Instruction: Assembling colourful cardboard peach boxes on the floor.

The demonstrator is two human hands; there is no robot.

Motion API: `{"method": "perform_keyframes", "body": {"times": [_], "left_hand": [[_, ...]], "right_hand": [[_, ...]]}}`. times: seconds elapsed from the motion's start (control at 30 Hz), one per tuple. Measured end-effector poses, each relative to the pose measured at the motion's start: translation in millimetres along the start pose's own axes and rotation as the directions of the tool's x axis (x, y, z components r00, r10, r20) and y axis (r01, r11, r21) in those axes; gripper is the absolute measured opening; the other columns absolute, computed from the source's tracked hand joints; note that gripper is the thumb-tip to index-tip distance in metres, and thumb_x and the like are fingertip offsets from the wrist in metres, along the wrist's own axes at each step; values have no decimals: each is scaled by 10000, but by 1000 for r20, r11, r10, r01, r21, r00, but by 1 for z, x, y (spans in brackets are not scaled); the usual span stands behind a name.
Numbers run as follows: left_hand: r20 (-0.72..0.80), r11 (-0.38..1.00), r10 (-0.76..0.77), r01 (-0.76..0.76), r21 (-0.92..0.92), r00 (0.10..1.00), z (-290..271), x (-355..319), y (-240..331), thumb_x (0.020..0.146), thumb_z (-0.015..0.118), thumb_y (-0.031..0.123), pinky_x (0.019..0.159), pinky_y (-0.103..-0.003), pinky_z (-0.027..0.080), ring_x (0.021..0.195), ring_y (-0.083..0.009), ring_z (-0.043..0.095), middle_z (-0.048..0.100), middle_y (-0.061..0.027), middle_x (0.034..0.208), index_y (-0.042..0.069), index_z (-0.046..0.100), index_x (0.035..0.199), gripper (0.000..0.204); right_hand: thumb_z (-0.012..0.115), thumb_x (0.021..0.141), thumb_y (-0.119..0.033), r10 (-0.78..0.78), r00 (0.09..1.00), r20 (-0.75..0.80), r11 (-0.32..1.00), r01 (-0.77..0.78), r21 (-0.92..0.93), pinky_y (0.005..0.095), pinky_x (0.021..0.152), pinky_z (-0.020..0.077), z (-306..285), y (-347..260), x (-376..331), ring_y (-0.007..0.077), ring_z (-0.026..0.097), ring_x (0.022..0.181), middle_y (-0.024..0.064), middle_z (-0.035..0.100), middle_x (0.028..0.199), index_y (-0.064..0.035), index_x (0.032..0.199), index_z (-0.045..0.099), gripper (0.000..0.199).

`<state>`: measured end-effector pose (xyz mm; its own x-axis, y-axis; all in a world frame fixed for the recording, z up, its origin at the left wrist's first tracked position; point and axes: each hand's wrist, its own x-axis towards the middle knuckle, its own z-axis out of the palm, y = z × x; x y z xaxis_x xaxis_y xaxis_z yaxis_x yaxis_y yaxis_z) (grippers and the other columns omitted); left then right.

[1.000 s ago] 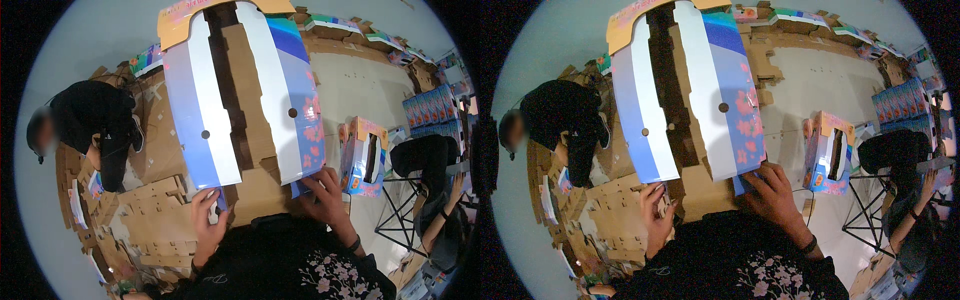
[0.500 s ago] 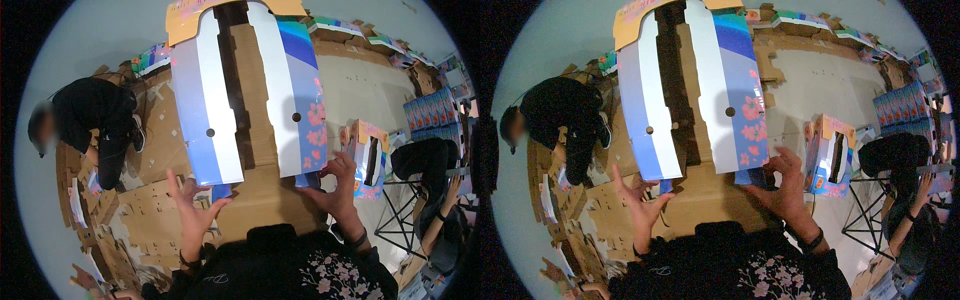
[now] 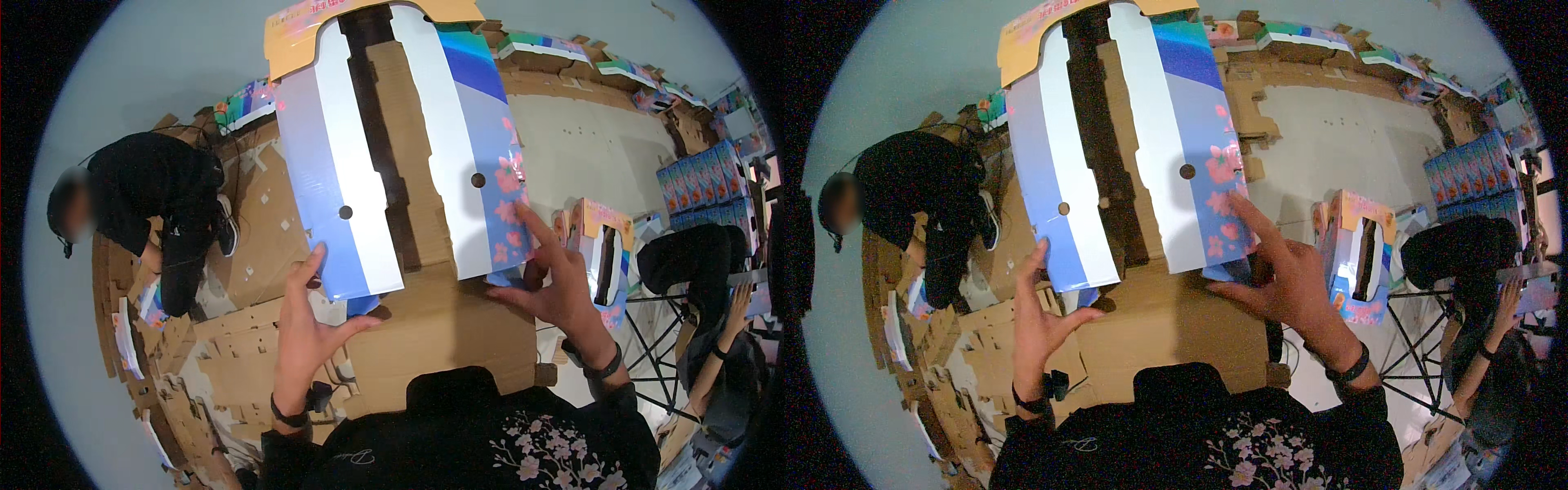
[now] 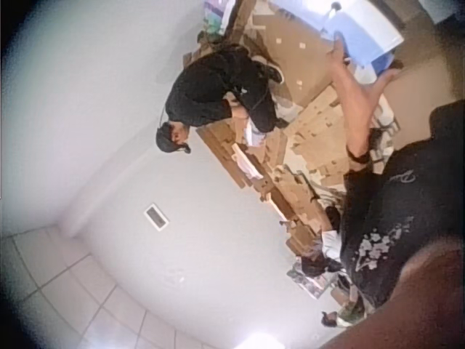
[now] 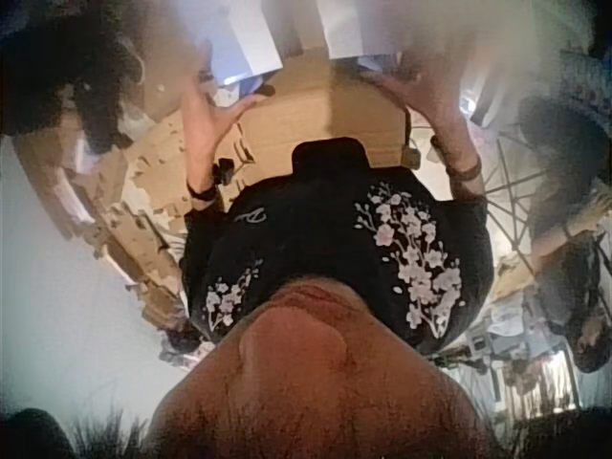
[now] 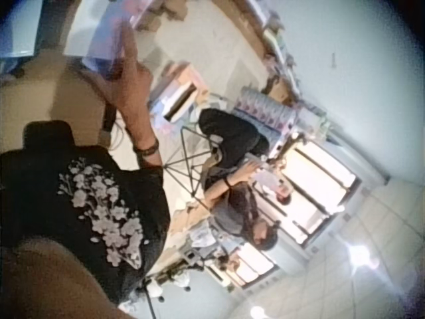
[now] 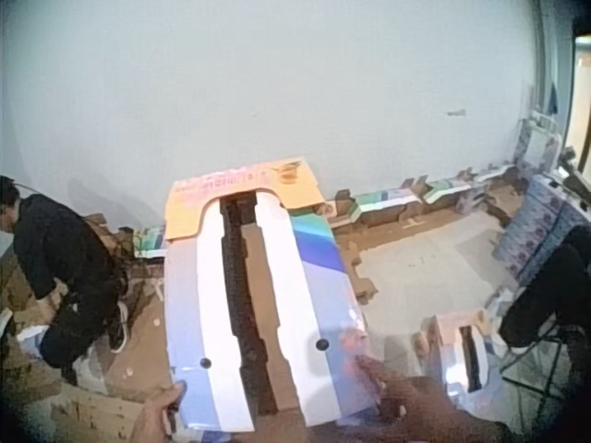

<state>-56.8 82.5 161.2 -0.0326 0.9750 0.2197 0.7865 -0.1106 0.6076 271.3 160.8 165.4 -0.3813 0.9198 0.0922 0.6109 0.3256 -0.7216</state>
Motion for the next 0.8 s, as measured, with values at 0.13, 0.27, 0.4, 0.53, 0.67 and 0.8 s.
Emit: {"method": "perform_keyframes", "body": {"times": [0.13, 0.27, 0.4, 0.53, 0.67, 0.8], "left_hand": [[5, 998, -20, 20, -53, 1000, 0, 4, 1, 578, 945, 290, 865, -383, 511, 978, -295, 619, 597, -188, 1178, 27, 379, 1423, 1050], [-20, 998, 60, -59, 10, 998, 0, 10, 5, 601, 936, 273, 832, -391, 525, 954, -296, 638, 621, -200, 1155, 33, 382, 1425, 1021], [-23, 998, 51, -51, 20, 998, 0, 15, 9, 650, 912, 248, 794, -390, 538, 917, -304, 664, 651, -218, 1091, 33, 418, 1403, 927], [-44, 997, 72, -71, 25, 996, 1, 16, 9, 720, 862, 167, 772, -376, 542, 887, -309, 682, 663, -232, 1027, 23, 461, 1371, 778], [-3, 996, -78, 78, -49, 997, 3, 16, 8, 764, 798, 116, 871, -399, 519, 998, -318, 662, 625, -245, 1181, 6, 450, 1392, 726], [-26, 999, 13, -12, 30, 1000, 4, 18, 8, 818, 693, 32, 812, -396, 528, 936, -322, 678, 641, -248, 1135, 15, 476, 1377, 600]], "right_hand": [[890, 682, -256, 46, 997, 67, 991, -53, 121, 344, 581, 548, -1, 3, 3, 223, 652, 570, 140, 734, 934, -219, 1517, 318, 1014], [880, 704, -243, 42, 998, 54, 987, -50, 150, 312, 541, 511, 2, 2, 6, 190, 629, 542, 151, 734, 950, -207, 1502, 336, 966], [870, 718, -227, 102, 994, 48, 978, -109, 175, 297, 523, 486, 6, 0, 7, 160, 599, 519, 138, 737, 923, -201, 1481, 372, 911], [852, 734, -193, 63, 998, -13, 983, -59, 174, 284, 522, 479, 10, -2, 8, 140, 566, 504, 101, 725, 823, -199, 1463, 409, 853], [788, 760, -68, 87, 988, -130, 991, -73, 112, 283, 509, 448, 10, -1, 14, 111, 515, 501, 64, 617, 650, -195, 1423, 482, 742], [708, 777, 26, 3, 989, -148, 998, 6, 60, 274, 492, 414, 12, 1, 17, 101, 479, 502, 64, 531, 605, -191, 1369, 555, 649]]}}
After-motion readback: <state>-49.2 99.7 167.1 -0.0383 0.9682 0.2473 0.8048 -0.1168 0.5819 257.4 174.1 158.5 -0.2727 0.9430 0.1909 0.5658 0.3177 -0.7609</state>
